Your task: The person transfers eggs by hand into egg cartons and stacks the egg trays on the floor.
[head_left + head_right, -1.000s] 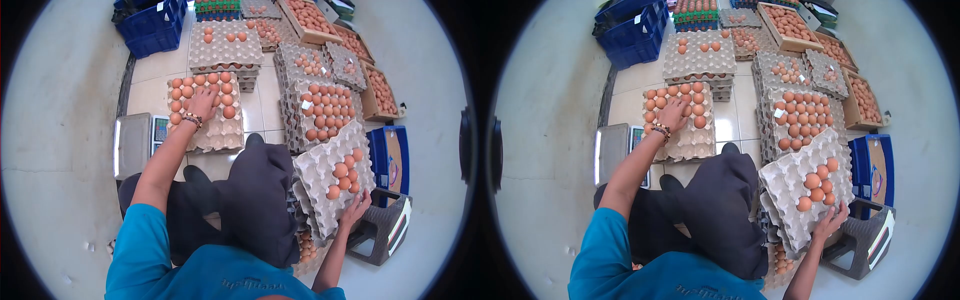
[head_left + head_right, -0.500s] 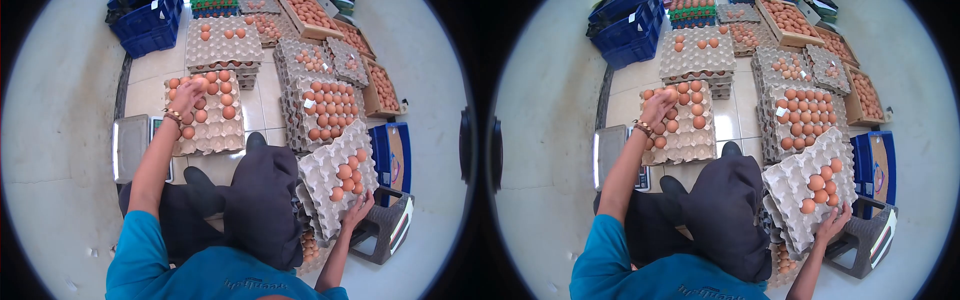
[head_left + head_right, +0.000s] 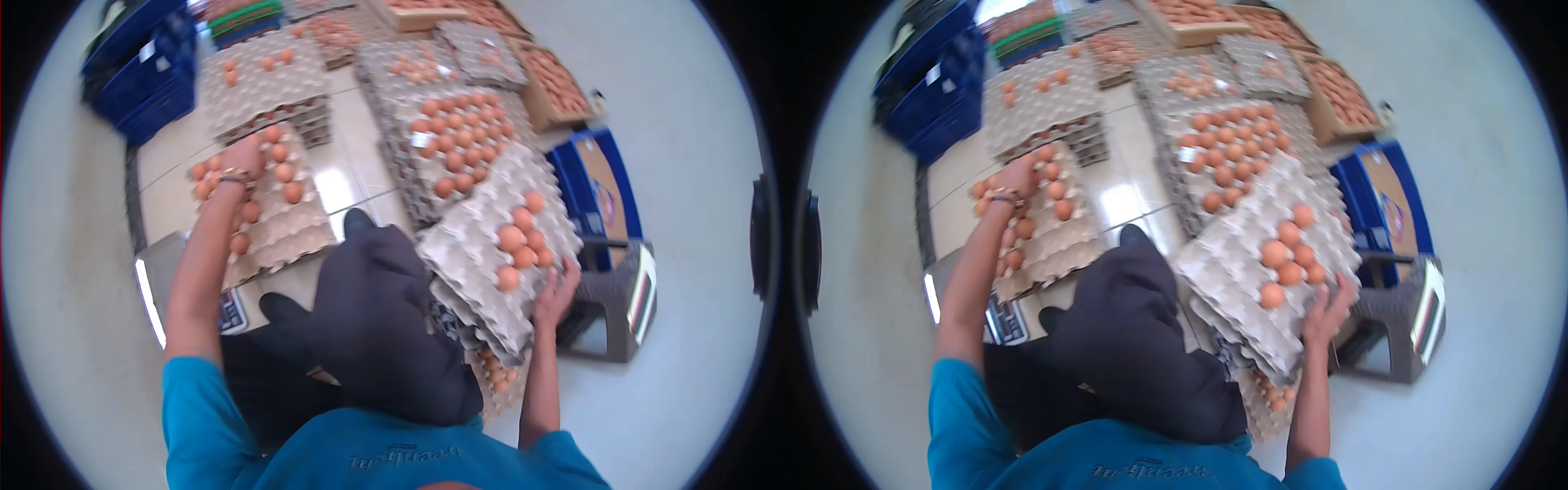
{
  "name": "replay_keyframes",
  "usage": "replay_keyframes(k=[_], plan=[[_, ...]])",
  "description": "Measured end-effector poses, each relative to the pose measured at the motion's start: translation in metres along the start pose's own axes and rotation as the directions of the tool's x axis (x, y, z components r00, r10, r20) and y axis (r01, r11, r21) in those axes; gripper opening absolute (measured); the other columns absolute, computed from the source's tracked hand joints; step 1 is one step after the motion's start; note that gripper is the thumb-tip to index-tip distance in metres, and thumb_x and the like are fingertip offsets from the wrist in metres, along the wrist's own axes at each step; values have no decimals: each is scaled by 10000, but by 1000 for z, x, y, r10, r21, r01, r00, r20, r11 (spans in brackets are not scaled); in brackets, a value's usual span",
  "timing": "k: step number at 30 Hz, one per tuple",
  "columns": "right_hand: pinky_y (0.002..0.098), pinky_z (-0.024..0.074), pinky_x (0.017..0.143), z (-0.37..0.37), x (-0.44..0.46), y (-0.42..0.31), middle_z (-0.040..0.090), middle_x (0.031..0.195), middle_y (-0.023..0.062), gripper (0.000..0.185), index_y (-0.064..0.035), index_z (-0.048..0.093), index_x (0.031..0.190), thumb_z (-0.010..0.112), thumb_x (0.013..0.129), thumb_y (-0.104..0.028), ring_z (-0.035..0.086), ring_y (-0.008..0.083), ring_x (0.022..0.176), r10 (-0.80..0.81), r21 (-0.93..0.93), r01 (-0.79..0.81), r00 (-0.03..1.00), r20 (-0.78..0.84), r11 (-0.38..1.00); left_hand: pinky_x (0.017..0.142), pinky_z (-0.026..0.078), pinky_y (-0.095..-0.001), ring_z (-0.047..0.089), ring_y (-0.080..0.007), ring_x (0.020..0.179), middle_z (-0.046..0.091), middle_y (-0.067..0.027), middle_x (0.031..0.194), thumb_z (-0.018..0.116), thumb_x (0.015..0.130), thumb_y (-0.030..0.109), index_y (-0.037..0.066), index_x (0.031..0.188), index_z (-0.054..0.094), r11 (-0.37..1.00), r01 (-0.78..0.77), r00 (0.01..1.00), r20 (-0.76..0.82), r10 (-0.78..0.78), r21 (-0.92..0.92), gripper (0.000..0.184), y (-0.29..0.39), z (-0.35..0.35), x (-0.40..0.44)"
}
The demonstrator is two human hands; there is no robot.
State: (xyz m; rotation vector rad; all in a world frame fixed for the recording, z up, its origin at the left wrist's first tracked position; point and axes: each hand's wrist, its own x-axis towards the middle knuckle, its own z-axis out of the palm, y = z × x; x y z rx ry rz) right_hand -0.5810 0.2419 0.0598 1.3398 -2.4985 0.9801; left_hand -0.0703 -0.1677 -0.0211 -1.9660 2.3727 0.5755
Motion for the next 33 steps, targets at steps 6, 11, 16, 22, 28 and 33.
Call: replay_keyframes(k=[6,11,16,22,28,33], plan=[[438,353,1090,0,2,-3,535,1270,215,398,8,546,1274,569,929,-189,498,368,1232,-49,73,52,997,-52,996,750,549,-363,704,-230,800,729,-118,842,749,783,155,45,1000,742,993,-39,999,-28,36,-114,244,14,-54,-36],[444,367,1071,0,2,-2,532,1248,217,390,3,550,1260,574,929,-202,506,379,1203,-49,110,56,997,-67,992,801,540,-308,665,-143,807,727,-52,919,827,765,187,-3,1087,712,689,-262,914,55,402,-675,391,132,-125,-94],[436,386,1055,-1,2,-1,530,1255,218,393,1,547,1261,576,930,-208,516,385,1191,-49,143,60,995,-82,988,867,524,-382,691,-287,987,719,-136,1049,838,727,180,33,1160,616,471,-771,548,-70,834,-429,509,276,-124,-134],[430,379,1065,-2,-1,-1,521,1275,212,412,0,536,1283,576,935,-216,505,374,1214,-38,160,54,994,-100,986,812,521,-453,658,-330,930,659,-120,966,766,754,137,89,1076,580,437,-887,421,123,899,-152,375,362,-58,-145],[432,383,1064,-7,0,-5,510,1291,218,415,-7,528,1298,570,939,-210,502,381,1222,-20,169,33,997,-80,985,827,505,-435,608,-335,987,576,-140,1054,650,829,158,93,1116,647,442,-879,449,7,894,-178,294,370,-36,-127],[433,381,1068,-4,2,-4,511,1293,217,418,-7,527,1301,567,941,-216,501,382,1226,-10,193,27,996,-85,981,889,453,-420,540,-335,978,473,-184,1109,572,886,169,105,1302,508,363,-846,426,-88,900,-390,426,394,-26,-101]])
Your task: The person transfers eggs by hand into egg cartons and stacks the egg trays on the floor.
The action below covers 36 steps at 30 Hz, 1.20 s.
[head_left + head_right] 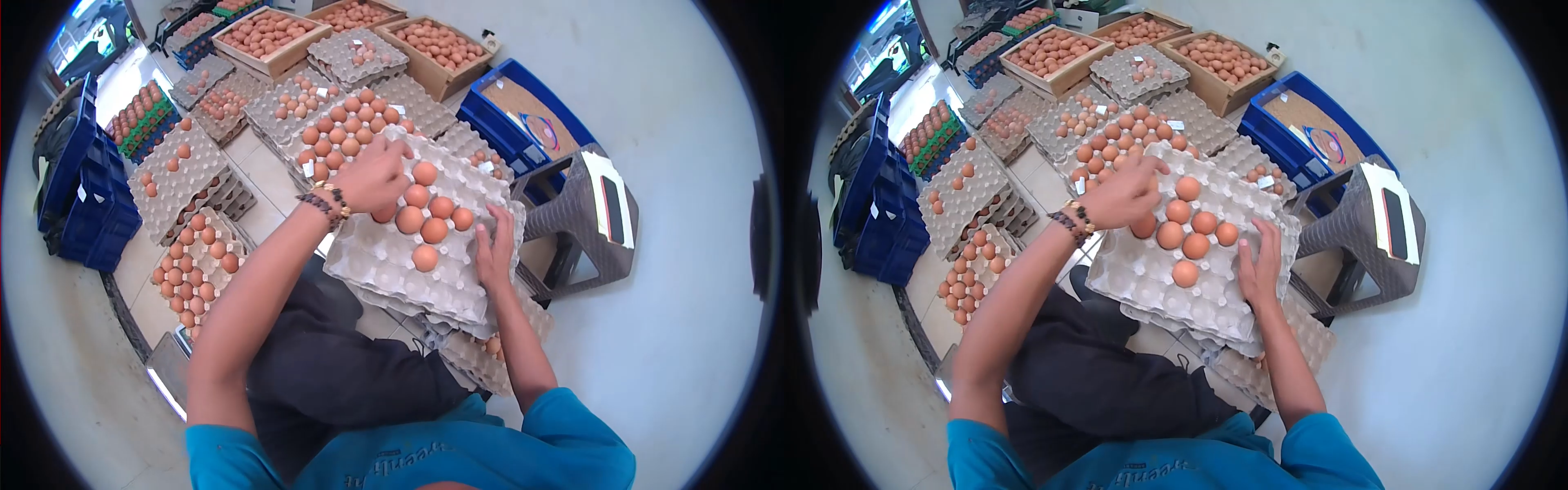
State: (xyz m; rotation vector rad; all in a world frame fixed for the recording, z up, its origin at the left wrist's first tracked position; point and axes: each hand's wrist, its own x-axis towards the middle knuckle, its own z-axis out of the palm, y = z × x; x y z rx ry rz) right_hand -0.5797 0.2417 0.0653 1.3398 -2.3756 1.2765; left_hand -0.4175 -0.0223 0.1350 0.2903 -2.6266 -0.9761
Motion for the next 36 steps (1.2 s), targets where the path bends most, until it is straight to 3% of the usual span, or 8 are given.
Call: replay_keyframes(k=[9,11,15,18,21,29,32,36], plan=[[439,317,1128,7,-6,19,524,1318,195,428,-2,530,1316,551,939,-203,469,351,1274,37,-40,-37,999,8,999,985,447,-475,571,-355,1121,562,-167,1254,700,819,190,56,1332,533,972,-130,991,66,119,197,555,-14,20,1],[431,324,1120,7,-6,22,521,1315,195,419,26,520,1317,536,954,-182,475,339,1264,46,-8,-46,999,27,999,992,444,-450,562,-342,1145,577,-155,1245,710,829,214,69,1326,551,959,-181,945,-230,231,220,542,-17,17,-25],[429,332,1115,4,-5,19,506,1362,199,441,40,482,1364,512,992,-194,473,329,1276,37,13,-38,997,61,999,1019,435,-429,552,-339,1168,583,-149,1261,699,873,243,77,1335,553,988,-32,954,-291,75,152,512,-30,-61,-110],[430,335,1114,3,-3,19,510,1363,198,436,41,479,1365,506,996,-190,475,331,1273,7,-19,-5,998,69,1000,1022,434,-429,559,-326,1166,608,-143,1268,653,897,191,87,1331,572,936,319,855,-470,-218,147,455,-108,-84,-216],[425,351,1102,3,-3,15,521,1346,190,416,35,498,1356,498,997,-174,490,320,1256,4,-34,-2,998,64,999,993,475,-406,598,-302,1164,610,-114,1277,650,884,195,87,1173,653,719,691,687,-379,-620,78,309,-156,-90,-308],[441,348,1101,4,-3,15,508,1346,200,400,42,488,1346,496,1001,-159,482,327,1250,9,-67,-5,997,72,998,988,479,-476,509,-364,1255,489,-164,1385,808,731,334,123,1132,665,711,645,731,-498,-467,281,475,-176,-26,-340],[440,356,1090,1,-4,16,507,1335,202,399,43,490,1345,502,999,-156,487,329,1236,3,-76,2,997,74,997,983,483,-458,519,-348,1228,501,-145,1362,826,690,333,127,1151,660,591,748,663,-385,-643,301,531,-162,-38,-322],[435,363,1080,3,-4,14,507,1327,203,403,46,492,1341,511,996,-162,491,331,1225,-8,-72,14,997,76,997,957,488,-459,540,-325,1171,527,-119,1309,831,655,305,118,1022,676,644,723,678,-434,-594,249,440,-175,-32,-321]])
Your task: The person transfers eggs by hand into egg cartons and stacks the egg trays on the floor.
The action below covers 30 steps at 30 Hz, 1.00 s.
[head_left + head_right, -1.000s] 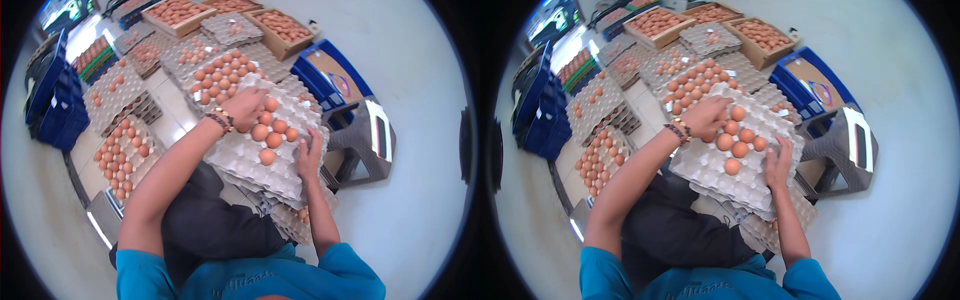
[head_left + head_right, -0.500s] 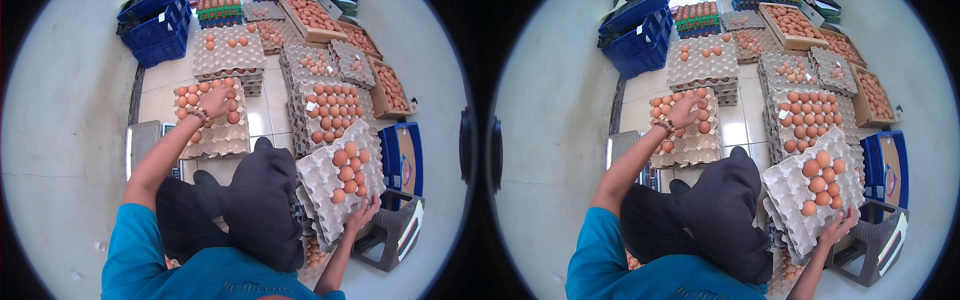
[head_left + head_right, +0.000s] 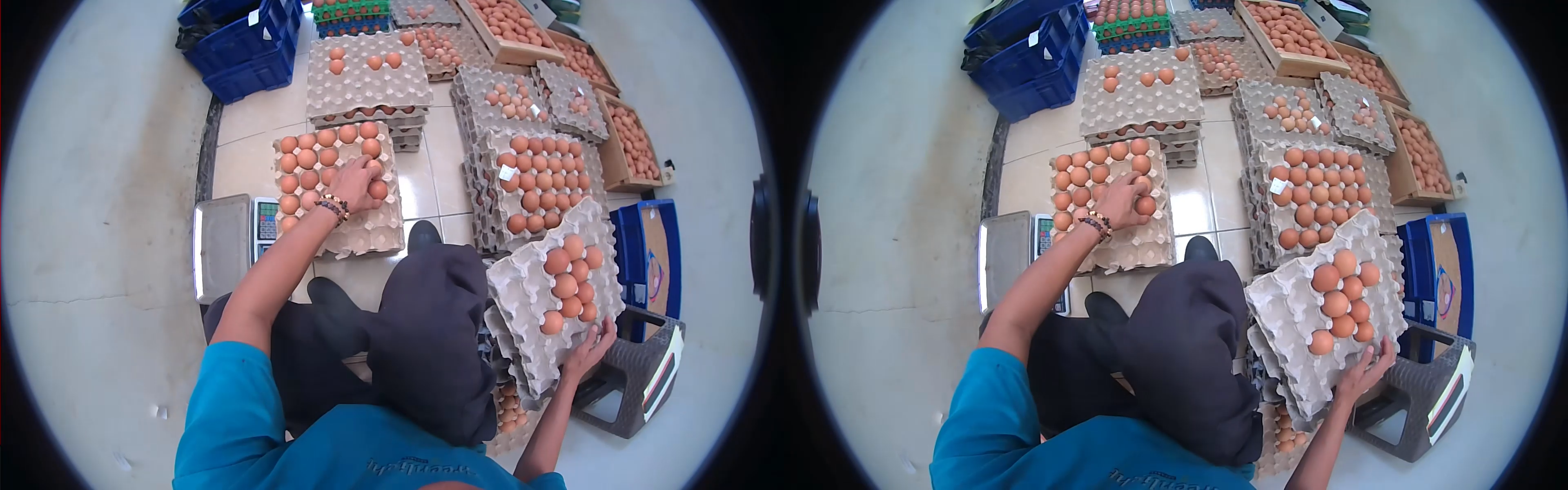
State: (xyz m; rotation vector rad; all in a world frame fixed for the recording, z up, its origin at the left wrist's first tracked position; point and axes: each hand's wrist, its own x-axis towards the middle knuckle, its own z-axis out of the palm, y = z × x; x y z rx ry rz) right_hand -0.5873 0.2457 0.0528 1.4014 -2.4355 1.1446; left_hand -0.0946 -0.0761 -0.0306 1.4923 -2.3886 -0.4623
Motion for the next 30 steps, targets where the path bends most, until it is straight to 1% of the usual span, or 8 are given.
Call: replay_keyframes(k=[6,9,15,18,21,24,25,30], plan=[[436,361,1081,5,0,6,522,1316,202,407,44,504,1327,532,985,-174,493,331,1222,15,-7,-15,1000,-6,1000,885,507,-478,585,-358,1069,587,-143,1172,814,623,319,97,965,657,997,77,972,220,-80,25,436,2,-6,23],[434,360,1088,4,-1,1,541,1296,200,409,37,508,1326,530,964,-153,505,334,1221,29,-50,-31,999,-42,998,850,535,-471,650,-378,932,621,-221,1033,758,640,312,70,907,678,999,-5,960,280,-7,43,369,-11,1,35],[402,359,1085,2,2,-8,546,1272,175,396,5,542,1288,559,922,-145,505,313,1221,32,34,-30,997,-65,999,814,514,-401,594,-324,929,566,-142,942,825,587,170,74,816,599,987,-6,991,132,28,-163,335,7,-19,17],[395,371,1066,3,1,-5,555,1273,159,397,-6,543,1294,564,933,-170,515,294,1206,-1,20,2,997,-82,1000,803,512,-384,593,-273,964,573,-113,957,859,564,196,78,846,597,974,-123,989,52,135,-189,403,-12,-8,15],[415,366,1072,2,3,-6,540,1258,193,387,6,541,1266,570,927,-178,509,340,1204,-11,47,15,996,-88,999,791,522,-315,608,-178,939,598,-49,934,887,615,154,71,900,596,971,62,997,64,-48,-230,416,0,-27,10],[425,364,1075,2,2,-8,534,1255,211,385,15,538,1253,574,928,-189,506,363,1205,0,68,5,997,-79,998,781,531,-246,613,-99,904,608,-6,957,892,677,90,47,960,599,740,218,976,148,-160,-636,410,-4,-44,10],[426,364,1075,1,3,-9,533,1256,211,385,15,538,1253,574,928,-189,506,363,1205,2,67,3,997,-74,998,812,542,-223,632,-85,892,612,-3,1017,876,712,38,22,1047,614,572,181,983,157,-91,-800,425,-3,-47,12],[430,363,1076,0,3,-9,531,1262,218,385,17,538,1252,572,931,-193,506,370,1208,19,76,-14,998,-64,997,873,546,-269,640,-137,988,568,-76,1239,903,654,106,8,1121,651,724,-274,949,-58,309,-633,539,118,-127,21]])
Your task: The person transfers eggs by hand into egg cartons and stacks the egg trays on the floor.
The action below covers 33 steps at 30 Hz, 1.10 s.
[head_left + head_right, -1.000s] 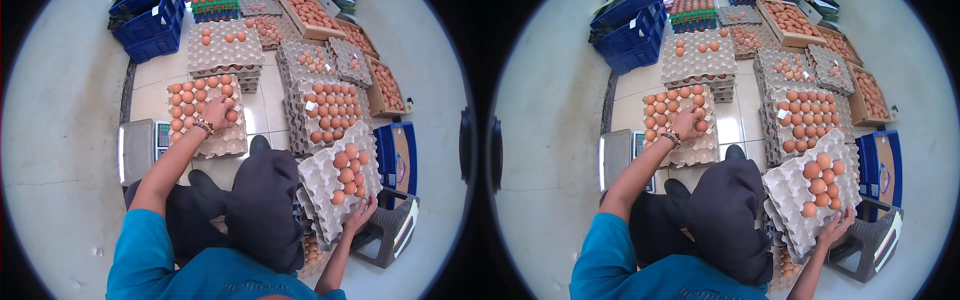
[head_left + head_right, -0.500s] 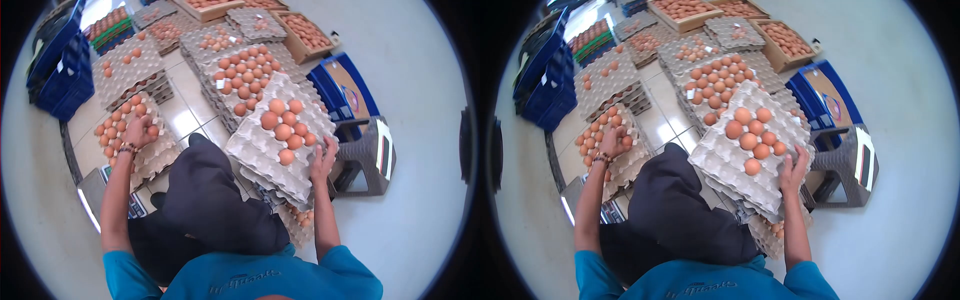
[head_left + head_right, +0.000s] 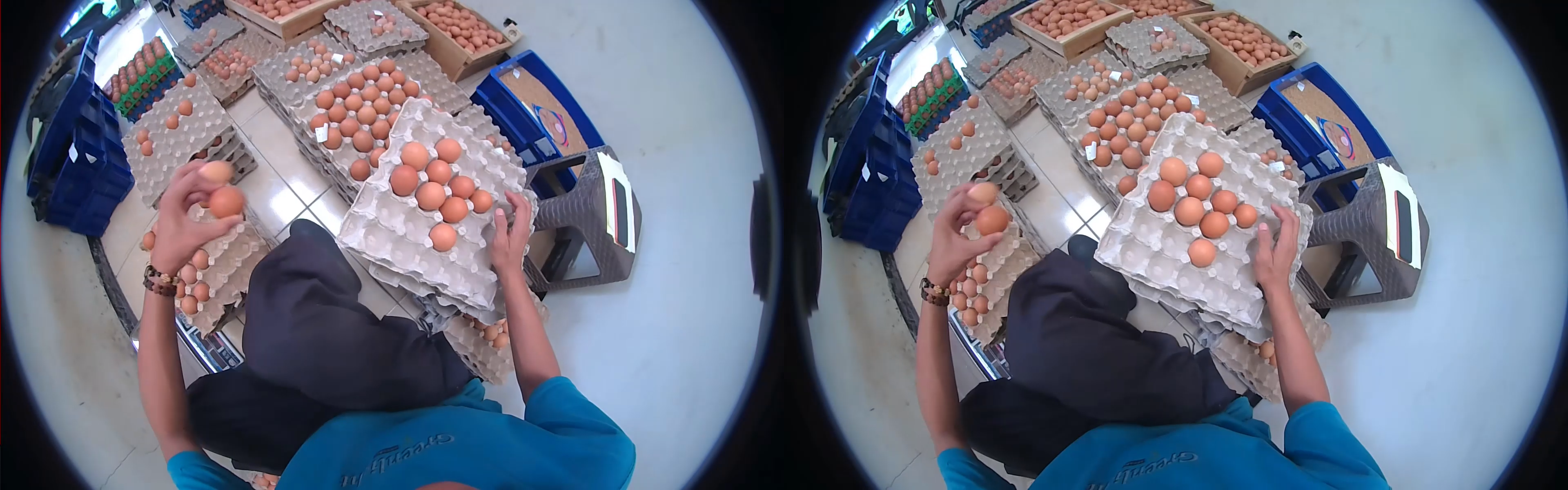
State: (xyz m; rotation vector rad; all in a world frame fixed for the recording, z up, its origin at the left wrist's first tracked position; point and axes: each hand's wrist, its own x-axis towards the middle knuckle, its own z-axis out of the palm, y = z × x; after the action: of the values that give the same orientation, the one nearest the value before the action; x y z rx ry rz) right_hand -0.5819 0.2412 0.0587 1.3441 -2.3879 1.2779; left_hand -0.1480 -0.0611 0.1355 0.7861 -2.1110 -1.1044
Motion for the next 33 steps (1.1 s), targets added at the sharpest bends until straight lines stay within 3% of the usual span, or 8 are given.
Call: replay_keyframes(k=[6,11,14,17,21,25,28,33], plan=[[433,364,1079,2,-1,5,527,1266,218,392,15,540,1257,571,943,-218,505,376,1214,-38,-1,38,999,-35,999,843,519,-315,615,-189,1008,536,-108,1251,912,577,219,17,976,666,977,-205,901,399,168,51,509,124,94,39],[431,372,1074,1,-2,5,527,1260,213,392,11,537,1260,570,946,-221,508,375,1208,-22,2,22,999,-47,1000,788,522,-310,634,-196,932,664,-77,880,912,578,292,48,864,646,948,280,792,521,-318,153,460,133,166,57],[432,383,1065,1,-3,5,530,1253,208,395,12,535,1258,572,943,-223,515,378,1199,-9,17,10,998,-56,1000,783,538,-333,656,-219,931,673,-79,746,896,554,357,50,890,663,897,177,838,415,-353,404,512,131,196,63],[433,386,1061,4,-1,5,534,1249,208,394,15,536,1252,576,939,-221,516,380,1199,-6,31,9,997,-82,999,825,555,-358,654,-274,1021,702,-141,914,857,570,406,35,973,667,761,2,928,283,-244,649,580,126,229,56],[438,389,1057,3,-2,4,536,1247,212,391,18,537,1248,582,934,-211,516,383,1199,-42,19,44,994,-102,999,853,563,-381,606,-348,1115,621,-198,1174,833,673,454,67,1136,665,586,154,882,156,-445,796,626,139,253,55],[446,389,1056,2,-3,3,537,1247,217,390,19,537,1249,585,931,-202,517,388,1195,-58,12,59,994,-93,998,779,548,-327,637,-314,1004,582,-190,1166,794,733,424,94,1011,744,520,115,907,124,-403,846,434,133,268,53],[449,390,1054,2,-3,3,540,1243,217,391,19,537,1250,586,927,-196,520,391,1188,-65,-3,65,994,-92,998,862,560,-358,580,-287,1116,610,-186,1086,780,735,450,47,1086,682,515,197,879,82,-469,835,543,141,271,49],[448,381,1062,4,-2,2,535,1248,219,391,15,536,1254,586,926,-192,512,389,1199,-52,-8,51,994,-94,999,812,562,-367,640,-321,985,594,-192,1070,737,792,463,90,1029,722,595,63,972,87,-220,801,442,122,275,26]])
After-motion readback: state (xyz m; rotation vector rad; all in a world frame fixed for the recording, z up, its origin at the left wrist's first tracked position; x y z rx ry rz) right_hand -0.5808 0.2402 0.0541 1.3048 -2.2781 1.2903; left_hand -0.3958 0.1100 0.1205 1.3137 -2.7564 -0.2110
